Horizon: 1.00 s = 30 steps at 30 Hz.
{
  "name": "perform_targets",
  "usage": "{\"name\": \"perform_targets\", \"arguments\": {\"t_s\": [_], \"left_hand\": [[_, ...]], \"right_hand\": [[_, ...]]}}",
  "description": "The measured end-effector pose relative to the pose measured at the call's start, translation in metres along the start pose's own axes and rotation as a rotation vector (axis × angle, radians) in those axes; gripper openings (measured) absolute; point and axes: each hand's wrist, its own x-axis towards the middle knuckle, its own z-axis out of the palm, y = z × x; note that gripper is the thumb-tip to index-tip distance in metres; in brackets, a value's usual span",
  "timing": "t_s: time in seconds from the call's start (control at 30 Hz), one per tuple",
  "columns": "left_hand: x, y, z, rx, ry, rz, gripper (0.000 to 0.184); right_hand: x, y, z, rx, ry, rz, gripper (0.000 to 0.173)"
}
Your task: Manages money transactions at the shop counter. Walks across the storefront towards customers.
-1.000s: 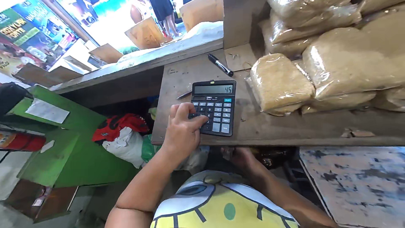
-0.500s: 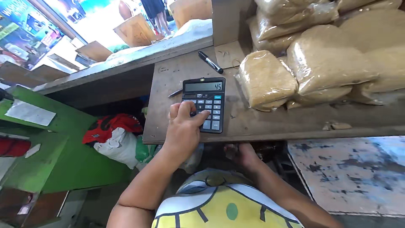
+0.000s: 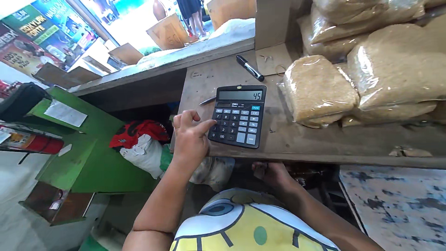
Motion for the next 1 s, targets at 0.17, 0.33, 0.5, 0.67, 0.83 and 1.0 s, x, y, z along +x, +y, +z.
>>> {"name": "perform_targets", "arguments": {"t_s": [0.17,0.33,0.5,0.67,0.83,1.0], "left_hand": [[-0.005,0.011,-0.001,-0.009,0.017,0.07,0.037],[-0.013,0.037,0.008,-0.132,0.014,0.244,0.035],[-0.025,0.022,-0.001,-0.379,0.211,0.299,0.017],[-0.064,-0.045,-0.037,-0.664,0.013,0.419,0.016],[-0.136,-0.127,-0.066,-0.609,-0.508,0.109,0.032],[-0.231,-0.211,-0.098,-0.441,-0.565,-0.614,0.073]], "right_hand": [[0.003,0.007,0.003,0.077,-0.025,0.05,0.034],[0.014,0.013,0.002,0.05,-0.038,0.081,0.042],[0.026,0.037,0.013,-0.061,-0.151,0.079,0.034],[0.014,0.054,0.055,-0.417,-0.257,0.126,0.029],[0.019,0.11,0.119,-1.073,-0.584,0.058,0.034],[0.029,0.244,0.222,-1.468,-1.142,0.18,0.03]]}}
